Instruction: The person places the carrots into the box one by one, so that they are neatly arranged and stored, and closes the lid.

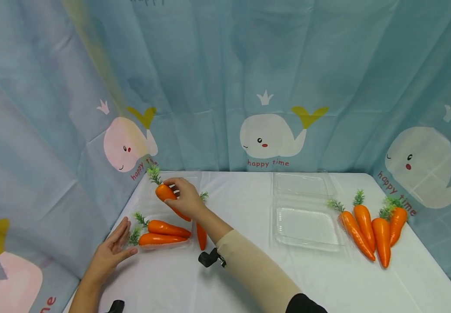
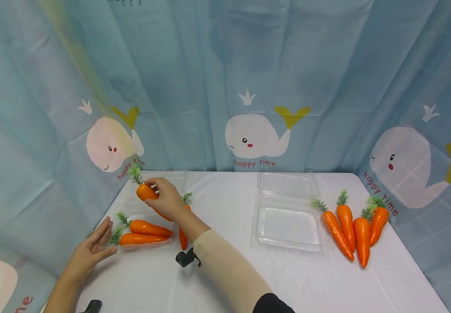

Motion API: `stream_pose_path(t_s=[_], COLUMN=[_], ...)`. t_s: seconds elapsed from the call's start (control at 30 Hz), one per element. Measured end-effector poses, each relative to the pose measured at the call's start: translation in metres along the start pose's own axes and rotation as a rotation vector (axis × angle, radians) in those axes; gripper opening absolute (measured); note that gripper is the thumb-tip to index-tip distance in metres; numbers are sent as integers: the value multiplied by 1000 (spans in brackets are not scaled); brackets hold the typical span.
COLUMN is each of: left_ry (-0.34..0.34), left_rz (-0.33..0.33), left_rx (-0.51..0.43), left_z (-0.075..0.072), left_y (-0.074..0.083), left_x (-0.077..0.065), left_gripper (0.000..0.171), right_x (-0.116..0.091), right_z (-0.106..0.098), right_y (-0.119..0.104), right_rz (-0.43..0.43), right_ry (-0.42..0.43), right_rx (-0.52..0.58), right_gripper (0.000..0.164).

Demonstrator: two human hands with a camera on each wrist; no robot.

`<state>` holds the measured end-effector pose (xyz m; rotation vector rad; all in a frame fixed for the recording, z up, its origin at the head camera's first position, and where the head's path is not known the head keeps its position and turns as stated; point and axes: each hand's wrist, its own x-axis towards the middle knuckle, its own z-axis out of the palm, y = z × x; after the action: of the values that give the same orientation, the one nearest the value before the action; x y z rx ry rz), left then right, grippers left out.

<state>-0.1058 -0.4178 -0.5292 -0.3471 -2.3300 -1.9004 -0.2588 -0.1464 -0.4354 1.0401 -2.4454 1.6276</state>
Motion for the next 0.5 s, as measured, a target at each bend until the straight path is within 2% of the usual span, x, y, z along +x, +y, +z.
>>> stream_pose_path(t_s=[0.27,0.5], left_ry=[8,5], left_rz=[-13,-2], left_rx=[25,2], left_z=[0,-1], left_y=[-2,-4], left_x=[1,0], left_gripper=[98,100], right_x=[-2,-4], right_z=[10,17], right_y=[7,12], right_rz=[47,63], right_ry=[-51,-91], right_rx=[-41,-82], right_gripper=[49,49])
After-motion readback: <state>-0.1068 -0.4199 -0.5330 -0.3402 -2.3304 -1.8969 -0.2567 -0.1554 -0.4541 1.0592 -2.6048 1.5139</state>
